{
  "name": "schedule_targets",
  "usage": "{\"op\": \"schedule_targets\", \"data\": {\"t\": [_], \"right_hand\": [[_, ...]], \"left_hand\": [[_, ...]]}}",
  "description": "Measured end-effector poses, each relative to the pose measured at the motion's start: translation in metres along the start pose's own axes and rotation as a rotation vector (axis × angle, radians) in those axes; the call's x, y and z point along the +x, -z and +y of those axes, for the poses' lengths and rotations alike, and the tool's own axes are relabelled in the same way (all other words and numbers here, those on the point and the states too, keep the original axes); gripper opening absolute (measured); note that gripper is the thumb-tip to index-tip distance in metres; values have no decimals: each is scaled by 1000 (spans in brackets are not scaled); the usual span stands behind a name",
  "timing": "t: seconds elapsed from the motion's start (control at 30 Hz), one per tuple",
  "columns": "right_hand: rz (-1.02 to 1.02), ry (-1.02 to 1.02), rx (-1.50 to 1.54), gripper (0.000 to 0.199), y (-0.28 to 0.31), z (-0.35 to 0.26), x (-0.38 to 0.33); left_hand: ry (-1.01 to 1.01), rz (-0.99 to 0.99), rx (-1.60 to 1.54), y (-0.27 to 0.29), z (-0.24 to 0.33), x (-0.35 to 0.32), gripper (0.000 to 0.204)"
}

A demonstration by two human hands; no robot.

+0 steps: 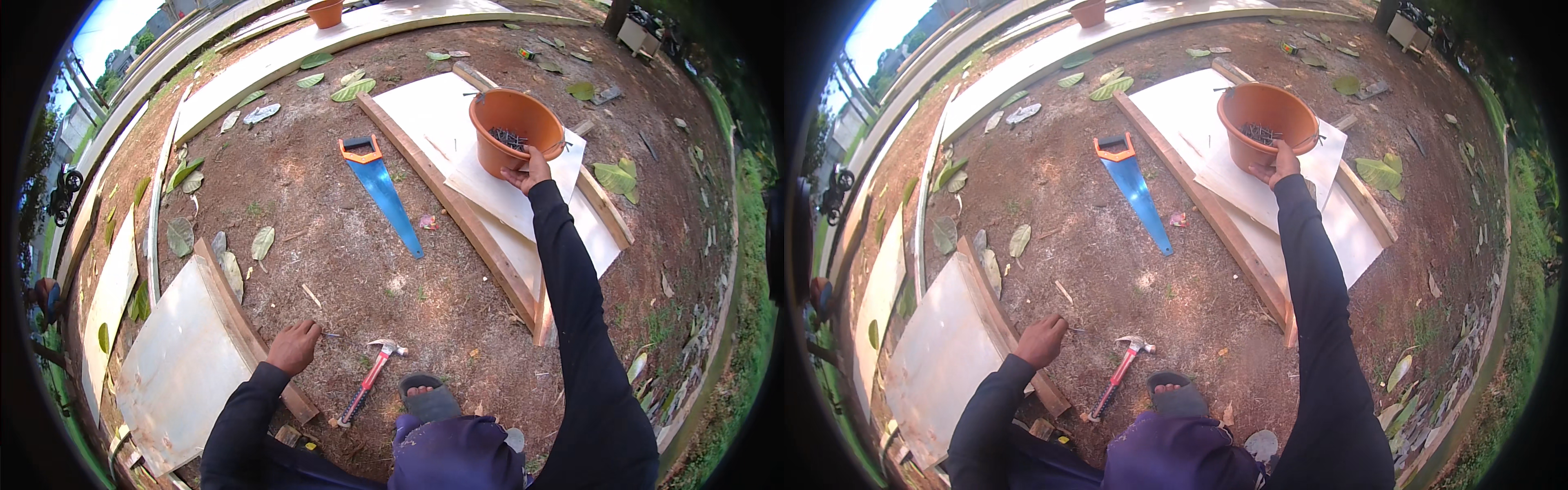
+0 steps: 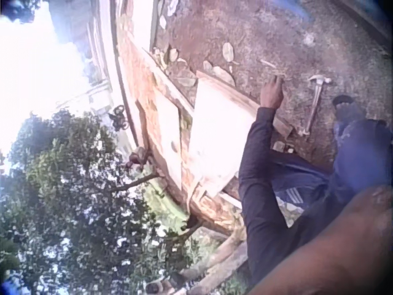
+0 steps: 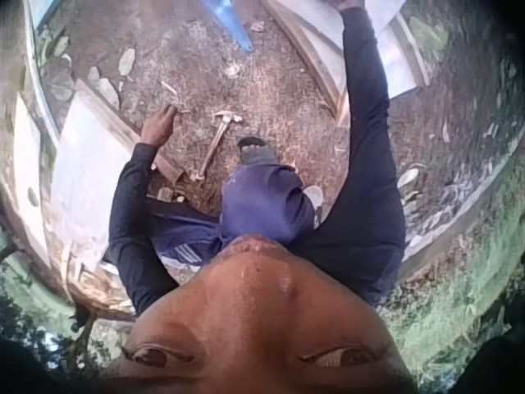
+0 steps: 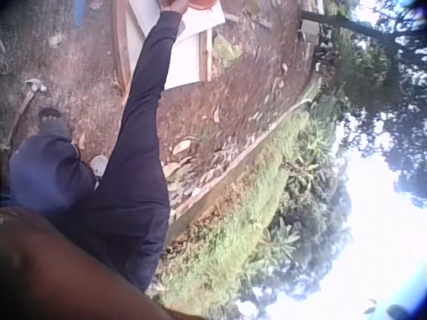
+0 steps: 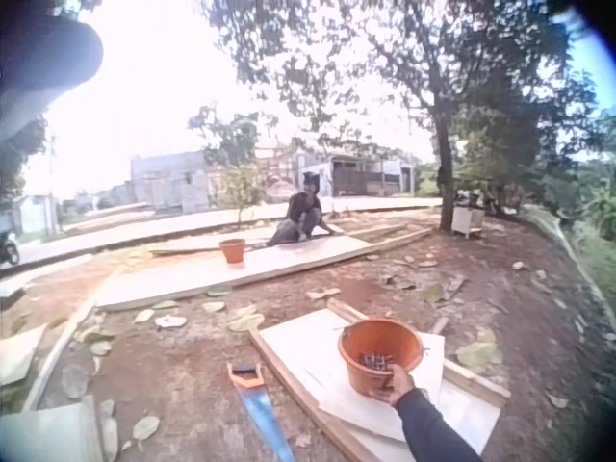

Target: The person assembles a wooden box-like structure outdoors by aligning wooden planks and hammering nails to secure them. They repeatedly adjust the frame, insert nails, and use a hammer to fasten the pieces together.

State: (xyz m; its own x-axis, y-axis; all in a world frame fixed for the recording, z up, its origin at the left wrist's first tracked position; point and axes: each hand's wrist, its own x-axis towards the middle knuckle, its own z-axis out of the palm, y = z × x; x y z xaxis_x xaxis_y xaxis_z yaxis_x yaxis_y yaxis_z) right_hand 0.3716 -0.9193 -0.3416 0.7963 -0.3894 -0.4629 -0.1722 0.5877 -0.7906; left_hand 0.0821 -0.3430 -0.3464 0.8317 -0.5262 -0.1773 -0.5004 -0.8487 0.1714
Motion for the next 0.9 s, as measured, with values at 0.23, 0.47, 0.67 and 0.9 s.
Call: {"op": "schedule_targets", "data": {"t": [0.23, 0.47, 0.67, 0.9], "right_hand": [[-102, 68, 151, 18, 18, 29, -5], [-132, 127, 116, 23, 47, 91, -47], [-87, 129, 26, 24, 52, 98, -58], [-63, 93, 1, 24, 51, 97, -59]], "left_hand": [[13, 39, -12, 15, 15, 13, 16], [-49, -72, 12, 12, 36, 13, 16], [-51, -82, -33, 22, 37, 16, 17], [-28, -76, -36, 17, 37, 10, 18]]}}
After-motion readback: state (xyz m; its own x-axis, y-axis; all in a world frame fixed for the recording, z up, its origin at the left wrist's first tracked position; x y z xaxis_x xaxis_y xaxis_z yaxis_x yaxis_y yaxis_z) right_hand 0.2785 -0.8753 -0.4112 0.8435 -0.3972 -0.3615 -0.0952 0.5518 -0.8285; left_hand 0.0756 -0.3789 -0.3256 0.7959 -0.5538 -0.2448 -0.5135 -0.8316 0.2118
